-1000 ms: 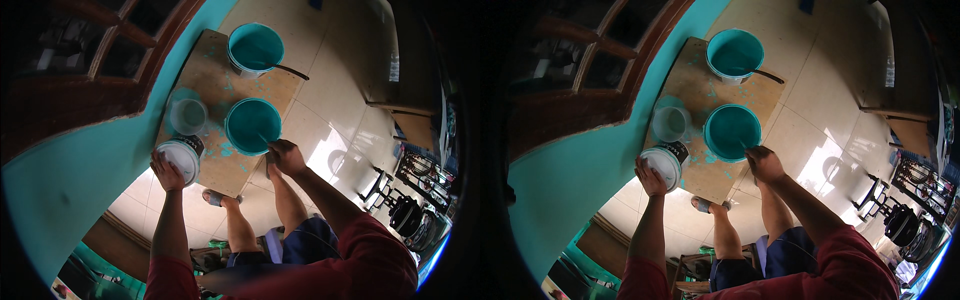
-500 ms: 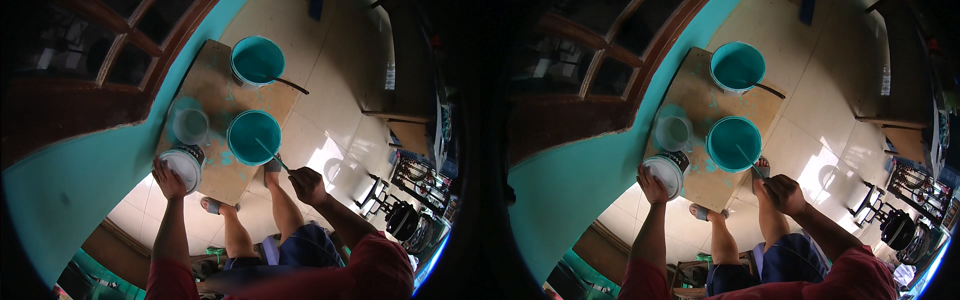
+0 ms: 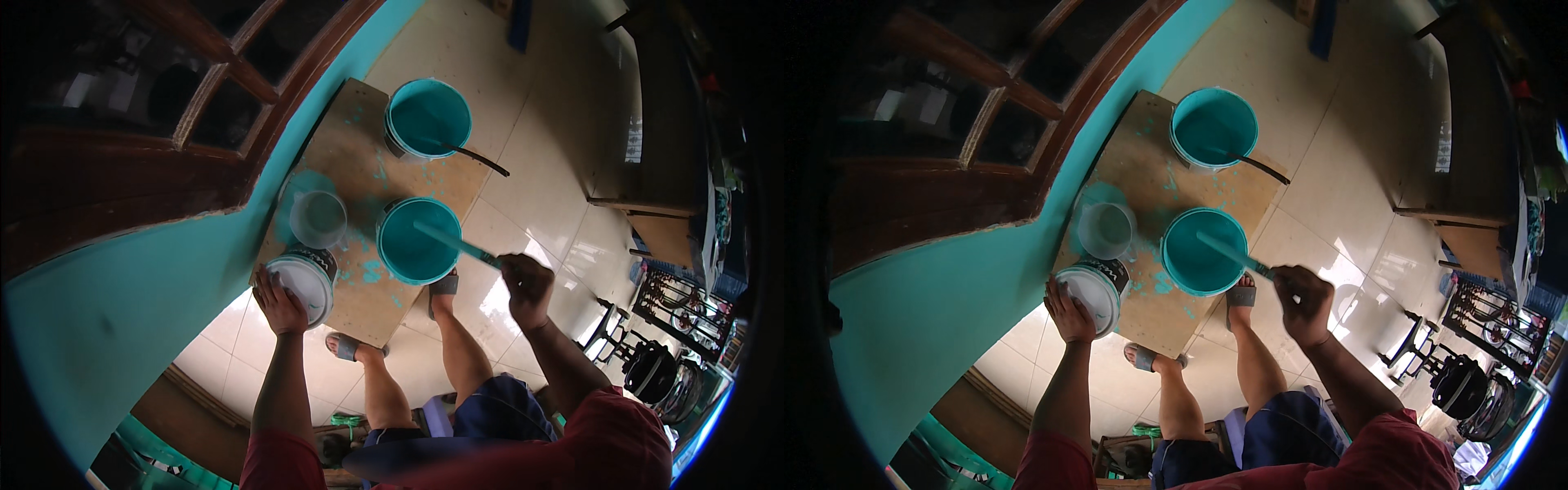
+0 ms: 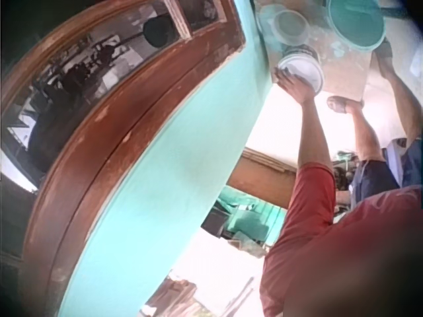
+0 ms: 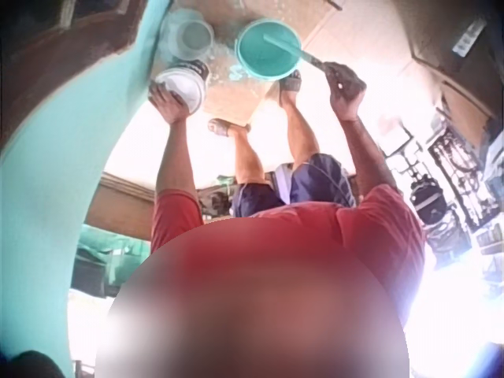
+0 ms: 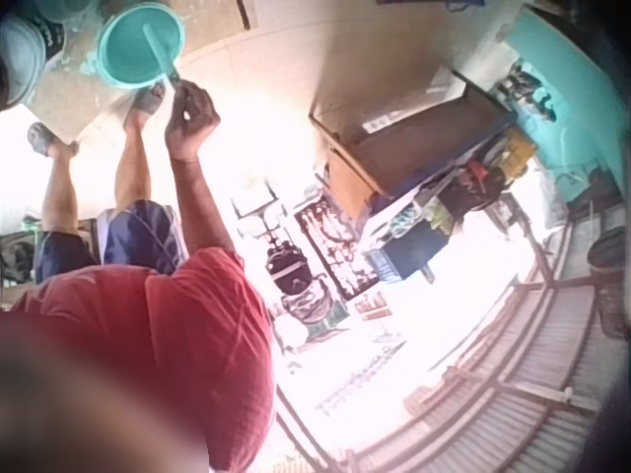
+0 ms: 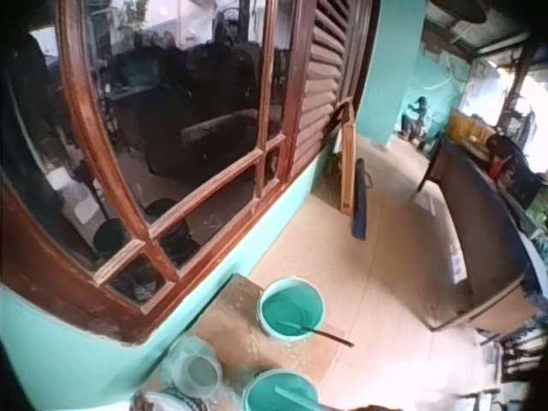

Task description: The person sits on the floor and uses a stick to stir teal paint in several buckets. They open and close bucket lids, transfer paint between containers, and continue mixing throughout the clip.

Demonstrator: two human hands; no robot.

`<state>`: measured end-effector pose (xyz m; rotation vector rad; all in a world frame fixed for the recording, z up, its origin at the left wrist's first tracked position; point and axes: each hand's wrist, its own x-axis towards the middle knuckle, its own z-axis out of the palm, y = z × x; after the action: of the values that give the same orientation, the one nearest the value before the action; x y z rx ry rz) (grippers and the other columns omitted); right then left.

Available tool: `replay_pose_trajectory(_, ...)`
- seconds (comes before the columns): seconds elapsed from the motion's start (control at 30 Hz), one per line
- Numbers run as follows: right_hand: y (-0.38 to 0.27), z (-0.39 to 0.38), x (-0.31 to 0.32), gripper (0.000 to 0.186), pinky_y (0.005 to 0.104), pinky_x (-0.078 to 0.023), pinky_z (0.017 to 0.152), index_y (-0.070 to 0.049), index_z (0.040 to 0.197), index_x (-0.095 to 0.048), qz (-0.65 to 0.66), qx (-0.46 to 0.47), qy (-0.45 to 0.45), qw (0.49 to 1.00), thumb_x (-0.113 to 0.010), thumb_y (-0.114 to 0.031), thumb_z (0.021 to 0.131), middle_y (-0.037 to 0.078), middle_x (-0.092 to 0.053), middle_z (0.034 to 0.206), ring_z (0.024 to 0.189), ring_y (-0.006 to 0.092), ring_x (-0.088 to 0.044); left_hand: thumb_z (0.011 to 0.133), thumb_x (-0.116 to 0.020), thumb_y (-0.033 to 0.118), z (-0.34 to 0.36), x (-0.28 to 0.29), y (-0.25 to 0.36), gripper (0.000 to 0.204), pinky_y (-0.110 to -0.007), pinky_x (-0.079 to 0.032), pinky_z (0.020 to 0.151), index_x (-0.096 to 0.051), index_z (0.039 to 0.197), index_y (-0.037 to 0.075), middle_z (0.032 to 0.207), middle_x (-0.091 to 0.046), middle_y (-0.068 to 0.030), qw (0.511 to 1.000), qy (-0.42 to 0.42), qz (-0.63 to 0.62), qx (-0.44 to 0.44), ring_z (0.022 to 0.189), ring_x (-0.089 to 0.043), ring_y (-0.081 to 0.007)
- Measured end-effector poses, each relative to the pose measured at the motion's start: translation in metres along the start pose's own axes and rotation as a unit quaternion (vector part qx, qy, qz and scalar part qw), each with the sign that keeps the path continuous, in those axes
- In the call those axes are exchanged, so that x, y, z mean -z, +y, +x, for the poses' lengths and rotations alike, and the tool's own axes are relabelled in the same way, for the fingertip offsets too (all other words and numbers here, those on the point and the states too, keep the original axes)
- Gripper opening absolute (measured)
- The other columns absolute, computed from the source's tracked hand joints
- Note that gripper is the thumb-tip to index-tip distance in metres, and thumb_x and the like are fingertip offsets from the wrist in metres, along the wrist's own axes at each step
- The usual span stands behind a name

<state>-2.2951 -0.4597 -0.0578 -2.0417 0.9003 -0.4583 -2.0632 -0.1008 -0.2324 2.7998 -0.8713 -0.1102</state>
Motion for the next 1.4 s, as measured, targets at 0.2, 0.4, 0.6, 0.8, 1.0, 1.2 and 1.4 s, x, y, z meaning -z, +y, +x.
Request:
replay_pose_trajectory(0.2,-0.004,0.084,-0.009,0.015,0.0215,-0.039,0.054,0.006,0.099,-0.069,0.205,-0.092,0.158,0.961,-0.064,-0.006,0.092,0.003,-0.062,0.075,0.062,0.0069,-0.052,0.089,-0.044,0.014,0.000,-0.002,-0.002,0.049,-0.061,-0.020,0.116,-0.039,0.136,0.001,0.155,-0.030,-0.0243,1.000,0.004,-0.002,-0.002,0.144,-0.027,-0.0437)
replay_pose_trajectory(0.4,0.026,0.162,-0.079,0.021,0.0266,-0.047,0.054,0.007,0.104,-0.068,0.145,-0.121,0.092,0.978,-0.063,-0.009,0.092,0.010,-0.071,0.082,0.059,0.0136,-0.061,0.089,-0.043,0.015,0.000,-0.004,-0.004,0.048,-0.061,-0.020,0.116,-0.040,0.135,0.000,0.154,-0.031,-0.0250,1.000,0.011,-0.003,-0.006,0.143,-0.028,-0.0444)
replay_pose_trajectory(0.6,0.069,0.093,-0.090,0.048,0.0270,-0.054,0.068,0.004,0.129,-0.054,0.102,-0.101,0.148,0.979,-0.066,0.002,0.082,0.012,-0.069,0.092,0.078,0.0163,-0.067,0.089,-0.043,0.017,-0.001,-0.002,-0.004,0.048,-0.062,-0.021,0.115,-0.041,0.134,0.001,0.153,-0.031,-0.0255,1.000,0.012,-0.008,-0.016,0.142,-0.029,-0.0456)
replay_pose_trajectory(0.8,0.124,-0.032,-0.093,0.013,0.0311,-0.051,0.063,0.000,0.092,-0.067,0.080,-0.408,0.155,0.896,-0.059,-0.001,0.082,0.011,-0.069,0.084,0.069,0.0190,-0.064,0.089,-0.044,0.017,0.000,-0.003,-0.004,0.049,-0.062,-0.021,0.114,-0.040,0.134,0.001,0.153,-0.031,-0.0252,1.000,0.013,-0.011,-0.012,0.142,-0.029,-0.0461)
replay_pose_trajectory(1.0,0.122,-0.074,-0.154,0.037,0.0393,-0.049,0.086,-0.014,0.111,-0.058,0.457,-0.482,0.053,0.746,-0.050,0.000,0.079,0.005,-0.061,0.091,0.084,0.0200,-0.059,0.088,-0.046,0.014,-0.001,-0.002,-0.004,0.049,-0.063,-0.022,0.114,-0.039,0.135,0.002,0.153,-0.031,-0.0246,1.000,0.006,-0.006,-0.014,0.142,-0.029,-0.0462)
replay_pose_trajectory(1.2,0.100,-0.075,-0.167,0.038,0.0472,-0.049,0.082,-0.020,0.101,-0.041,0.537,-0.474,0.082,0.693,-0.054,0.003,0.073,0.004,-0.050,0.099,0.093,0.0210,-0.054,0.087,-0.046,0.013,-0.001,-0.002,-0.003,0.049,-0.063,-0.022,0.114,-0.039,0.134,0.002,0.152,-0.032,-0.0247,1.000,0.012,-0.003,-0.020,0.141,-0.030,-0.0464)
replay_pose_trajectory(1.4,0.071,-0.073,-0.161,0.036,0.0354,-0.049,0.070,-0.017,0.109,-0.043,0.543,-0.455,0.162,0.687,-0.044,0.004,0.080,0.003,-0.048,0.098,0.087,0.0169,-0.052,0.088,-0.045,0.014,-0.003,-0.004,-0.003,0.048,-0.063,-0.022,0.114,-0.039,0.134,0.002,0.153,-0.031,-0.0245,1.000,0.022,-0.005,-0.020,0.141,-0.030,-0.0462)
